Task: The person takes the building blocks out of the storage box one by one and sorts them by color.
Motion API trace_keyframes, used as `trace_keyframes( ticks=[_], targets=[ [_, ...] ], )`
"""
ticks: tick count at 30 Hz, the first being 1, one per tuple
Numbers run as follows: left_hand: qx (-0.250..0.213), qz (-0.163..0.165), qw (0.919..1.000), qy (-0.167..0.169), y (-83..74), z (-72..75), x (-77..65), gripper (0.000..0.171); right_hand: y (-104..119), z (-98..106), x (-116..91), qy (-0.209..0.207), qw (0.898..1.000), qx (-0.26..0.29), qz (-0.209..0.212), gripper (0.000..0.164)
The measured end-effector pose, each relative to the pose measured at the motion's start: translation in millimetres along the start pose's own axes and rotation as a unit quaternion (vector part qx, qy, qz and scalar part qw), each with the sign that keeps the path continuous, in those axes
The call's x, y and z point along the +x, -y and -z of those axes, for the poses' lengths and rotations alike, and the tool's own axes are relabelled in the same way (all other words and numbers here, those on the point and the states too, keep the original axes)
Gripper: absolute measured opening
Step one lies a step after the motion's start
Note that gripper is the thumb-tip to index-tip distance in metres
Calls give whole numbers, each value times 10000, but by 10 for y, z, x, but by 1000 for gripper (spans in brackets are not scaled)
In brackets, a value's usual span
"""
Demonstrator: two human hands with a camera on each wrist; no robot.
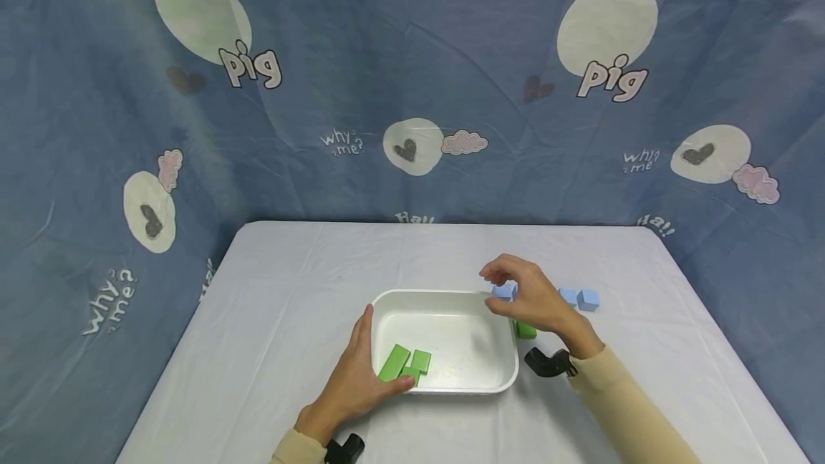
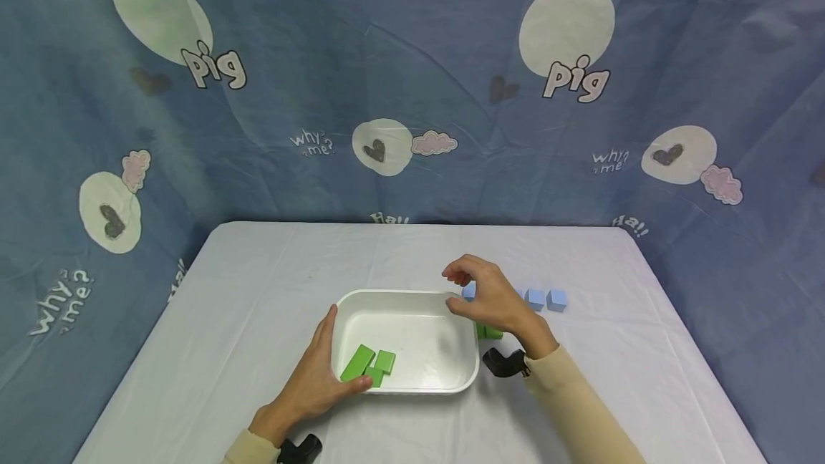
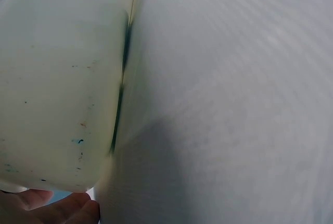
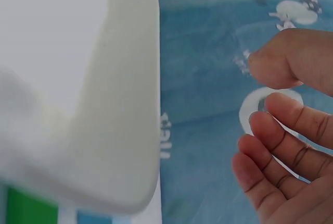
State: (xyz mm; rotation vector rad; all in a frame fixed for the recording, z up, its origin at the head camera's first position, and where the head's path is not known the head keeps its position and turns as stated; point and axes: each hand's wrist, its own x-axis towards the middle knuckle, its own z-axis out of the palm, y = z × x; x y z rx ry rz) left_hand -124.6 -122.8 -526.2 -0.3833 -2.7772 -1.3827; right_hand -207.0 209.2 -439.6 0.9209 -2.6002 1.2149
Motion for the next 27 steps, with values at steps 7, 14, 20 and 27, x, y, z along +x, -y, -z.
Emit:
trace_keyframes(
  ticks=[7,14,20,27],
  targets=[
    [9,2,10000,-22,3,-2,1,141,84,-87,131,141,9998,-4,160,34],
    [9,40,10000,-23,-1,-1,2,141,138,-194,224,235,9991,-2,346,35],
    [-56,81,9999,36,2,-1,-1,141,201,-295,300,395,9981,102,467,35],
    [-30,-10,10000,26,11,11,1,140,249,-406,349,578,9970,136,487,34]
  ],
)
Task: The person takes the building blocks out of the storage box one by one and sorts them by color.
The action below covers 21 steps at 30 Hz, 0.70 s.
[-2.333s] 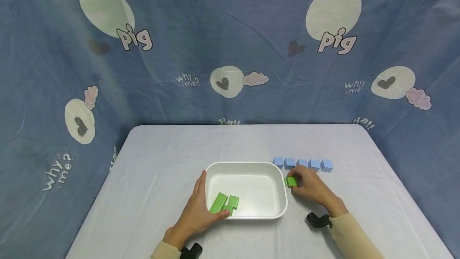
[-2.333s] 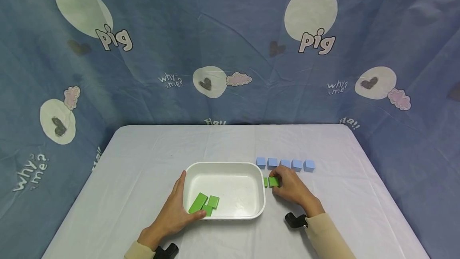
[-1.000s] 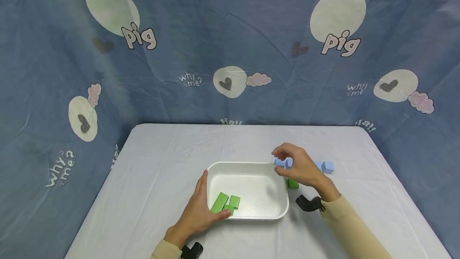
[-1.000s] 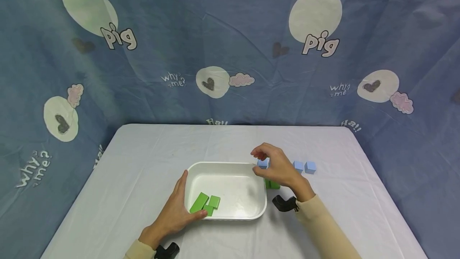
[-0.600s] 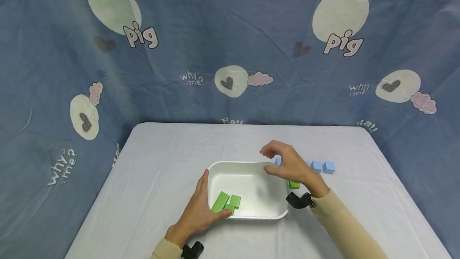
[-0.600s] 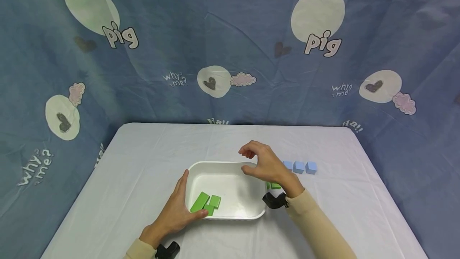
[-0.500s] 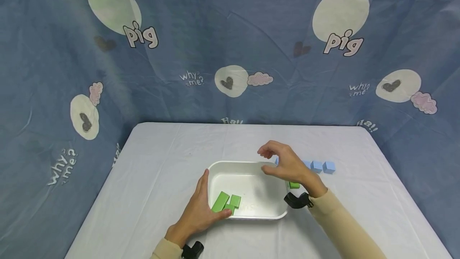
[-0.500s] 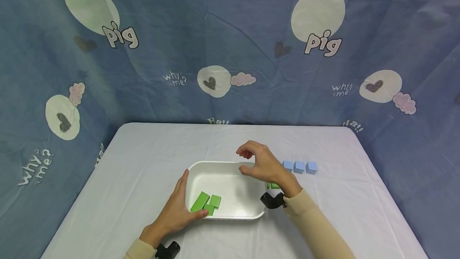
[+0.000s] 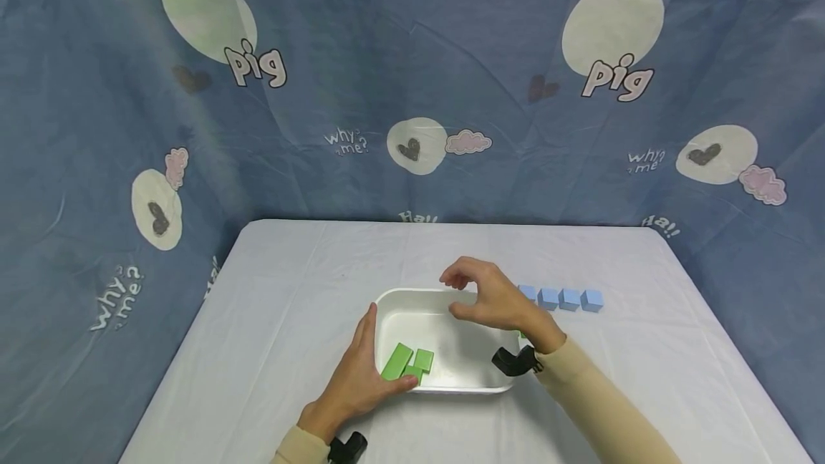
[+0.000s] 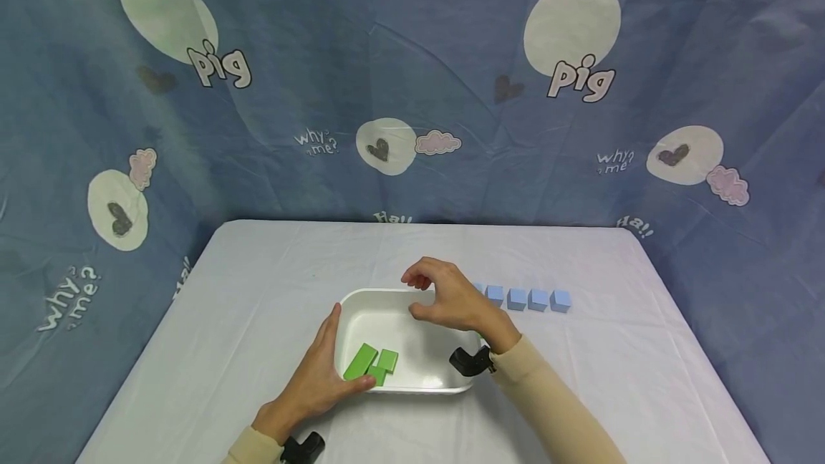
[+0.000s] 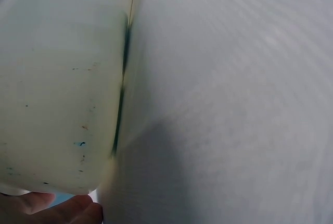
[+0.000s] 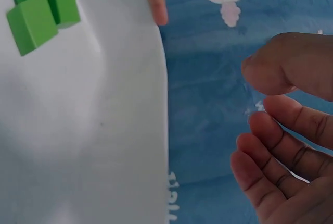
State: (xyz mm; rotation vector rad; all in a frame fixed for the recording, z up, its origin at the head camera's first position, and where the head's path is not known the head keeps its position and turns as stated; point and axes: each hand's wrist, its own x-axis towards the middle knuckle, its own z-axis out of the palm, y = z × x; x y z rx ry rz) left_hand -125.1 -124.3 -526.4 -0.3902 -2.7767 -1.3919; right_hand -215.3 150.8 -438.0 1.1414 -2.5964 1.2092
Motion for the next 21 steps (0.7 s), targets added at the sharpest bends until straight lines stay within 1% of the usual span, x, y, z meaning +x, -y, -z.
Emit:
trace_keyframes(
  ticks=[5,13,21],
  targets=[
    [-20,44,10000,30,-4,11,5,141,-8,-101,12,269,9996,88,5,35],
    [-34,154,9998,111,-3,23,5,144,-43,-318,45,836,9962,198,166,39],
    [-84,218,9996,173,-20,27,-2,143,-18,-484,92,1218,9919,311,202,38]
  ],
)
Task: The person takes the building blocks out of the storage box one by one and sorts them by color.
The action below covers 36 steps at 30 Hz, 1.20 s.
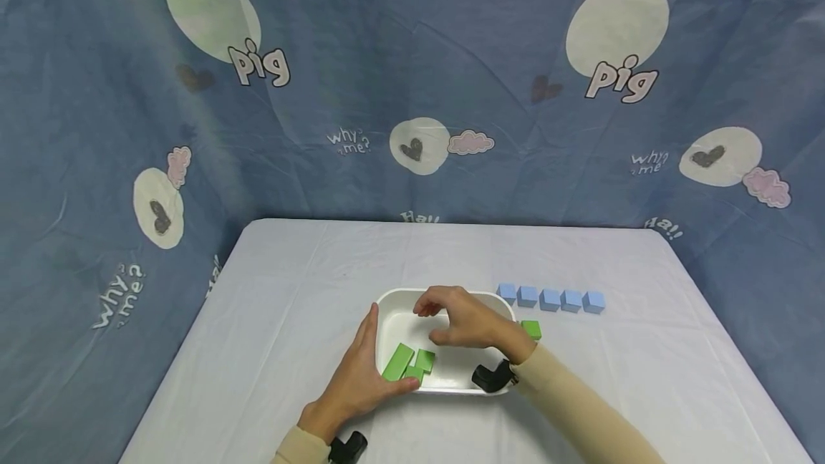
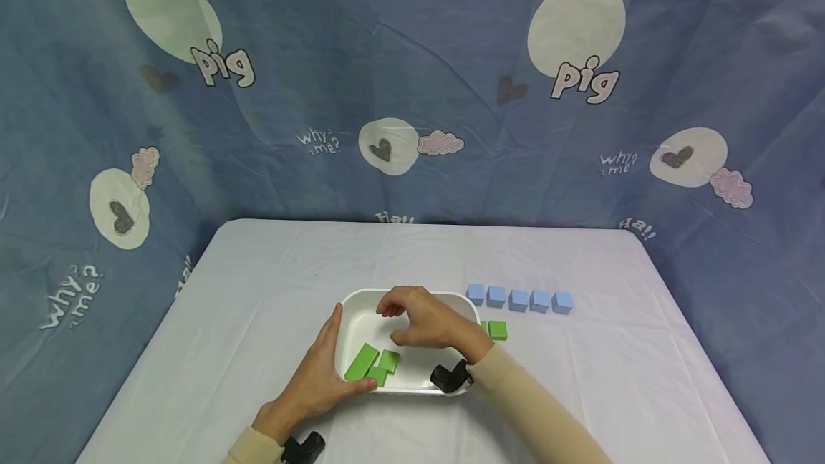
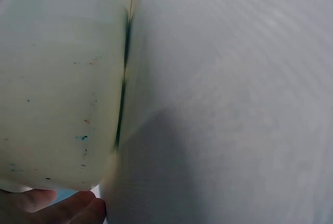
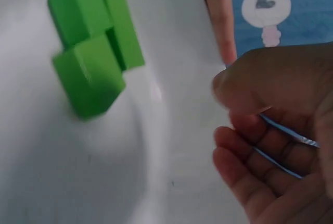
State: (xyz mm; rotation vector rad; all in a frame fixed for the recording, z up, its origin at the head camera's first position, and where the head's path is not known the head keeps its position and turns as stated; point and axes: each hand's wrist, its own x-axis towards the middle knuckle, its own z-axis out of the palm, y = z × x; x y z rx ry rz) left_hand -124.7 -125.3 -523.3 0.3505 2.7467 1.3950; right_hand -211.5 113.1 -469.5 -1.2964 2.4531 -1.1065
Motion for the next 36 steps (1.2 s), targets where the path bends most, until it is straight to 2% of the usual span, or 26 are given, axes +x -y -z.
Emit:
trace_keyframes(
  ticks=[13,26,36],
  targets=[
    [-1,-60,10000,-74,4,-19,1,142,-16,-149,50,844,9959,-322,-79,39],
    [-43,-184,9997,-180,27,-26,-2,142,-50,-218,53,1498,9882,-329,12,46],
    [-62,-171,9997,-167,28,-25,-7,142,-55,-234,37,1822,9818,-331,-426,50]
  ],
)
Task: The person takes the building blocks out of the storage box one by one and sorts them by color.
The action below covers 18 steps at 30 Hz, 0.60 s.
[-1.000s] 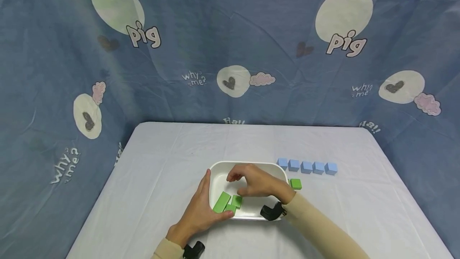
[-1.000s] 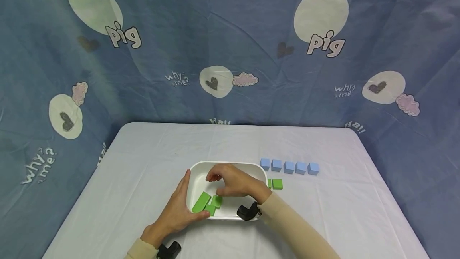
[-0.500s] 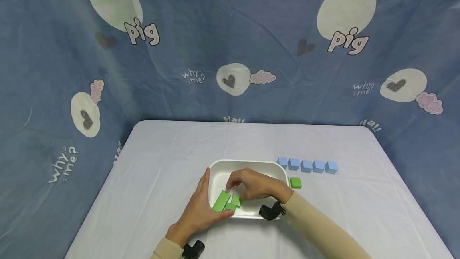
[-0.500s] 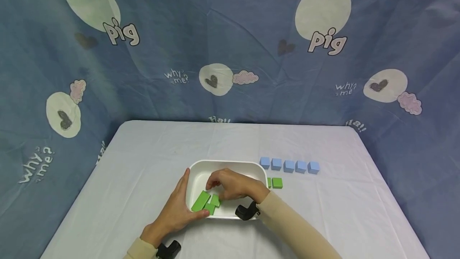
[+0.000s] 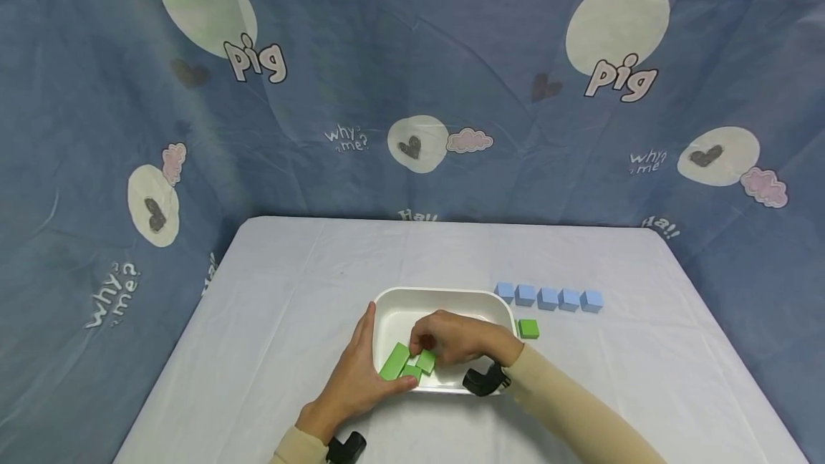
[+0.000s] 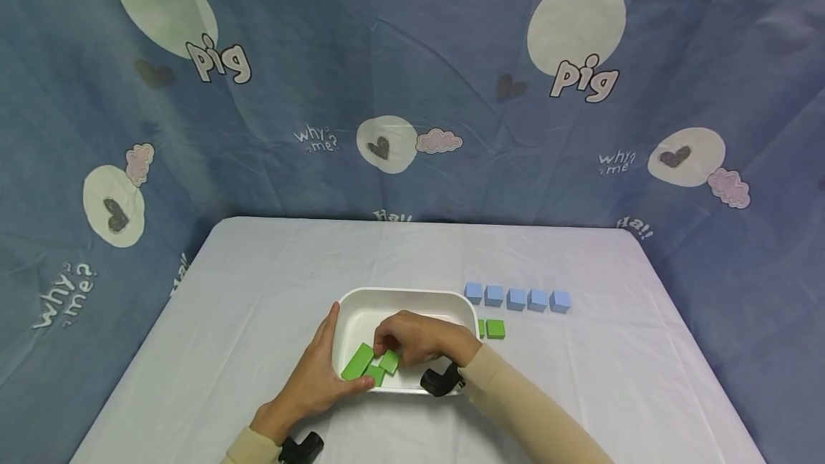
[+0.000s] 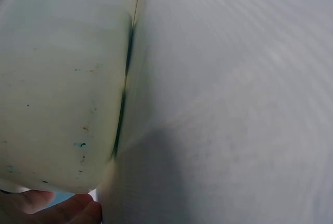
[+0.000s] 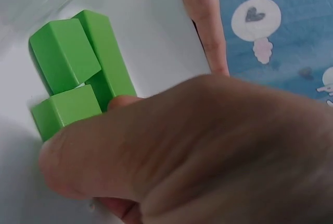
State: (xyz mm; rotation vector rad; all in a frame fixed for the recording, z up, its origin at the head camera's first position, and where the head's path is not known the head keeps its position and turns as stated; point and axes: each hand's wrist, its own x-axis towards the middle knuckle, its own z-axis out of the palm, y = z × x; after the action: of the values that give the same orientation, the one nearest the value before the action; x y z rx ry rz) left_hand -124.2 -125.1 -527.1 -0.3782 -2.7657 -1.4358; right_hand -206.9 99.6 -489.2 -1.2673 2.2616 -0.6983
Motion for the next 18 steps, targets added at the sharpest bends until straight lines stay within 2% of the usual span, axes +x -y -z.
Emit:
trace_keyframes(
  ticks=[10,14,18],
  targets=[
    [109,-14,9999,-19,-7,14,3,141,1,11,-4,32,9988,-477,70,48],
    [66,2,10000,-9,-14,16,5,141,-14,22,-1,-193,9979,-618,52,41],
    [-17,24,10000,23,-21,9,5,141,-14,64,-8,-600,9976,-338,5,35]
  ],
)
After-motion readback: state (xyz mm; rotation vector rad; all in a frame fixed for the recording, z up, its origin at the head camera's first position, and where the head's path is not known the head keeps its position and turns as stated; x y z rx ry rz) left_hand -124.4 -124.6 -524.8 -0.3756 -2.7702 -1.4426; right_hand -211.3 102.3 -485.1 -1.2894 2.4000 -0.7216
